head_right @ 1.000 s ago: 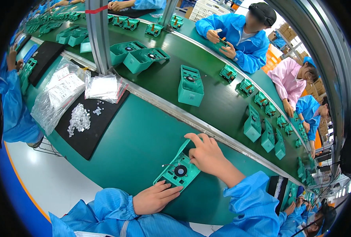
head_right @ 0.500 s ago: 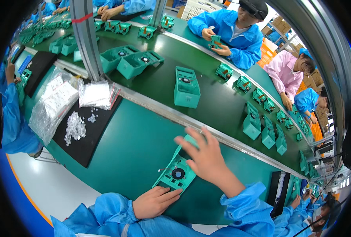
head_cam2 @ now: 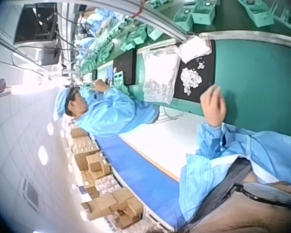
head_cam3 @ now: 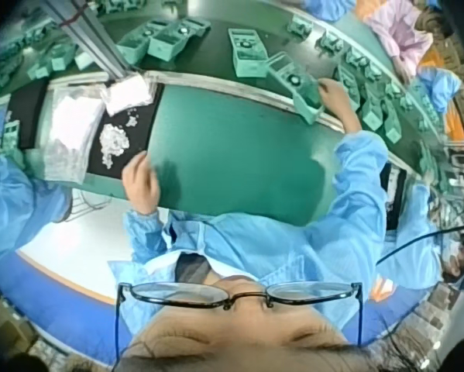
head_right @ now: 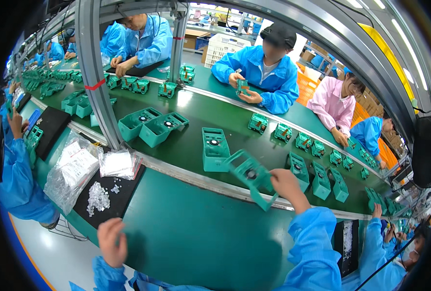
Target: The person assembles internal components and buttons into green handheld electronic device housings by hand on a factory assembly line.
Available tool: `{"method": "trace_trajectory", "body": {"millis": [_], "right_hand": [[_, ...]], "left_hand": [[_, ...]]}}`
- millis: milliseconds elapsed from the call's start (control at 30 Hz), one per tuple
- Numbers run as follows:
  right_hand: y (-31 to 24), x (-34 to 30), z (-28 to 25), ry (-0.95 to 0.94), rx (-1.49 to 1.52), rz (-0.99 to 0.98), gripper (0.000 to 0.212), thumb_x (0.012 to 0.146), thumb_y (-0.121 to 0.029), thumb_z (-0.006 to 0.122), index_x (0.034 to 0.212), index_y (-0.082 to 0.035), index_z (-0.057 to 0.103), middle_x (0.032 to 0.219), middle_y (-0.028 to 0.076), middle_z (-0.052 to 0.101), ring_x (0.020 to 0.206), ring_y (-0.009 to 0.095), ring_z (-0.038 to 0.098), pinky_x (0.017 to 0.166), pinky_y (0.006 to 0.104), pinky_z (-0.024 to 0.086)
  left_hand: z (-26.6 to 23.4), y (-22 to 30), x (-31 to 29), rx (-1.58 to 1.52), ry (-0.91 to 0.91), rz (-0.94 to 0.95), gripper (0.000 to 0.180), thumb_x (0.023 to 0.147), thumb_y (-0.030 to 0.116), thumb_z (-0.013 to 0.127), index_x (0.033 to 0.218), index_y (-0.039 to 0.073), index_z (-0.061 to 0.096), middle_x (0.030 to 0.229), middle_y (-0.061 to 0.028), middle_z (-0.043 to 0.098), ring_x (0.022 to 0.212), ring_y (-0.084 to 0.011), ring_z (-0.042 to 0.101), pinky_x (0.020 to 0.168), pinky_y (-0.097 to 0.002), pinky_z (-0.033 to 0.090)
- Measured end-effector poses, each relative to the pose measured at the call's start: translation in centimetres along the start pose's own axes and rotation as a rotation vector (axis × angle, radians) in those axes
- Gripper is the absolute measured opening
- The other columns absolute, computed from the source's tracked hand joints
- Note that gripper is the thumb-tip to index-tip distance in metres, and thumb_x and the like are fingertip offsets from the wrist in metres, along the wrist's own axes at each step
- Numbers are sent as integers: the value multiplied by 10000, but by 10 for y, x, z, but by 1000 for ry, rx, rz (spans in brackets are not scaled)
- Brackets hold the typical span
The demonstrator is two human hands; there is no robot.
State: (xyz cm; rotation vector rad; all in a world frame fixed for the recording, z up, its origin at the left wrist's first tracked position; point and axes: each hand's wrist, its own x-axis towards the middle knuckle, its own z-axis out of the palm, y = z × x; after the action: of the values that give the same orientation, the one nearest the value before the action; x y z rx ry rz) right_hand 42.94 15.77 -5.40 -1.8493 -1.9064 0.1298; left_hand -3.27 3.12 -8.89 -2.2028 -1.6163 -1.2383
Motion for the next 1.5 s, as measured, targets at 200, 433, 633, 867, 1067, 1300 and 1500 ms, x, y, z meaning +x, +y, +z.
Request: {"method": "trace_trajectory", "body": {"millis": [200,433,633,867,1067,1300,1500], "right_hand": [[111,60,45,148,-173,125,135,682,-83,519,714,35,575,814,259,589,803,450,548,698,512,416],[-13,74,42,313,-227,27,257,834,-227,539,903,13,604,807,194,614,788,353,591,711,449,463],[-73,95,73,-84,229,295,216,761,-129,591,838,73,580,848,221,619,744,353,611,689,405,472],[-92,39,39,-144,193,-163,122,715,10,550,786,-25,642,736,155,596,762,307,575,693,391,454],[-113,-13,42,-141,-80,-881,250,637,-12,595,776,-211,655,802,-94,631,666,177,500,594,313,377],[-120,-30,46,-74,-179,-938,286,642,-47,604,841,-249,639,930,-88,604,748,182,488,685,322,394],[-183,-88,45,131,193,-872,269,666,-124,683,925,-147,614,934,0,626,794,190,572,670,309,411]], "left_hand": [[-28,-44,7,262,13,-344,307,702,24,630,1007,37,597,1022,-122,539,947,-328,498,826,-387,410],[-34,-58,2,221,39,-395,225,696,32,648,915,75,622,870,-76,556,826,-284,536,739,-379,420],[-32,-66,-2,185,47,-487,188,703,38,656,886,63,621,826,-74,554,787,-267,545,696,-359,430],[-34,-80,-4,155,81,-507,136,697,33,670,825,45,623,791,-75,550,753,-260,547,680,-363,434],[-30,-86,1,258,91,-452,86,713,49,664,783,56,615,793,-77,552,741,-287,537,658,-381,439],[-21,-70,6,181,170,-365,34,775,41,617,789,37,587,802,-65,563,717,-231,544,646,-335,430],[24,57,-6,-1261,-17,-743,96,892,97,548,853,10,559,847,-20,534,773,-71,473,698,-212,393]]}}
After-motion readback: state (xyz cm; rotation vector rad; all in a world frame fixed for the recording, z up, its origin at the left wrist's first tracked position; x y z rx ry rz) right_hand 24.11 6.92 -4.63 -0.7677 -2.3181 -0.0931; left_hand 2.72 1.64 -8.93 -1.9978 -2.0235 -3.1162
